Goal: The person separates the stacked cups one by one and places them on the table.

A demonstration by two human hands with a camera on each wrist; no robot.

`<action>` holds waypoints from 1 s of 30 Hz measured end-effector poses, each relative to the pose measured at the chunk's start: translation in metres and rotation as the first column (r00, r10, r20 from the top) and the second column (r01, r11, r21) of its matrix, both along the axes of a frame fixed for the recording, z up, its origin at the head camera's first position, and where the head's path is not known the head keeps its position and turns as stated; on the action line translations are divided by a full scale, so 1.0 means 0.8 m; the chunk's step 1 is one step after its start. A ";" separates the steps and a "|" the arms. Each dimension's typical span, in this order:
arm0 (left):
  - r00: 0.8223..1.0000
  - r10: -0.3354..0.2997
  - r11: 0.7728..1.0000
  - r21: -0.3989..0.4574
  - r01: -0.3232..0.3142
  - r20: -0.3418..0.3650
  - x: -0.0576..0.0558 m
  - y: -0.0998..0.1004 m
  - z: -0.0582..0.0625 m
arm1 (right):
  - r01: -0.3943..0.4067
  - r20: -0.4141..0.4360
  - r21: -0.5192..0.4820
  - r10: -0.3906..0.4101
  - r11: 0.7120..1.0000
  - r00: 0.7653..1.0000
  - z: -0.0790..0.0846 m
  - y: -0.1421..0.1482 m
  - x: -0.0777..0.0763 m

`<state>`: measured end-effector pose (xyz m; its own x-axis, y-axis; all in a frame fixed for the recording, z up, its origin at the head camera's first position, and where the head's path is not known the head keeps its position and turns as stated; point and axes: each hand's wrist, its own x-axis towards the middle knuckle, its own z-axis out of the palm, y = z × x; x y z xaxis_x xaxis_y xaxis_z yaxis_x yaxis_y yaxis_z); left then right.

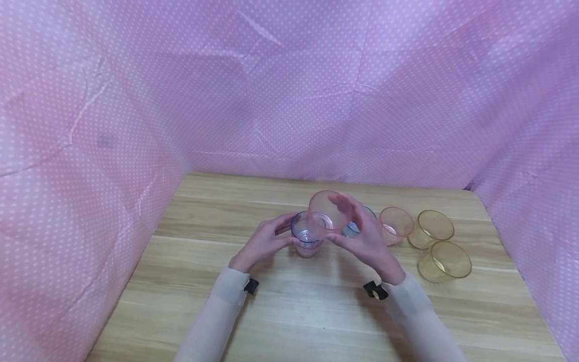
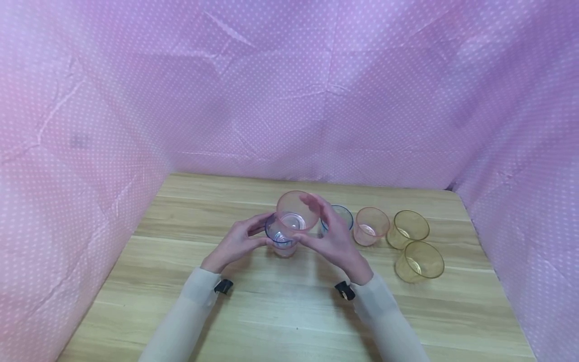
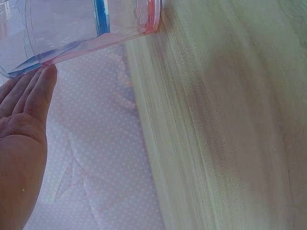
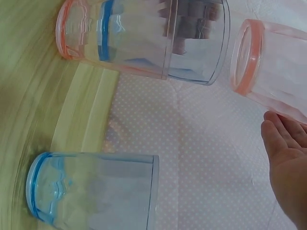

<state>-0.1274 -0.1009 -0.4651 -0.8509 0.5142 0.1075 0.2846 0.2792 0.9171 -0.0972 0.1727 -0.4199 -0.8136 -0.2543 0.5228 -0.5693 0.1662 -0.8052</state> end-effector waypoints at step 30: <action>1.000 0.004 1.000 0.008 -0.004 -0.013 0.002 0.001 -0.001 | 0.044 -0.020 -0.041 -0.045 0.998 0.999 0.001 0.032 0.023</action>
<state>-0.1261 -0.1004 -0.4660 -0.8513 0.5103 0.1224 0.2953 0.2730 0.9156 -0.0788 0.1984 -0.4188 -0.8123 -0.1961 0.5493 -0.5791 0.1589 -0.7996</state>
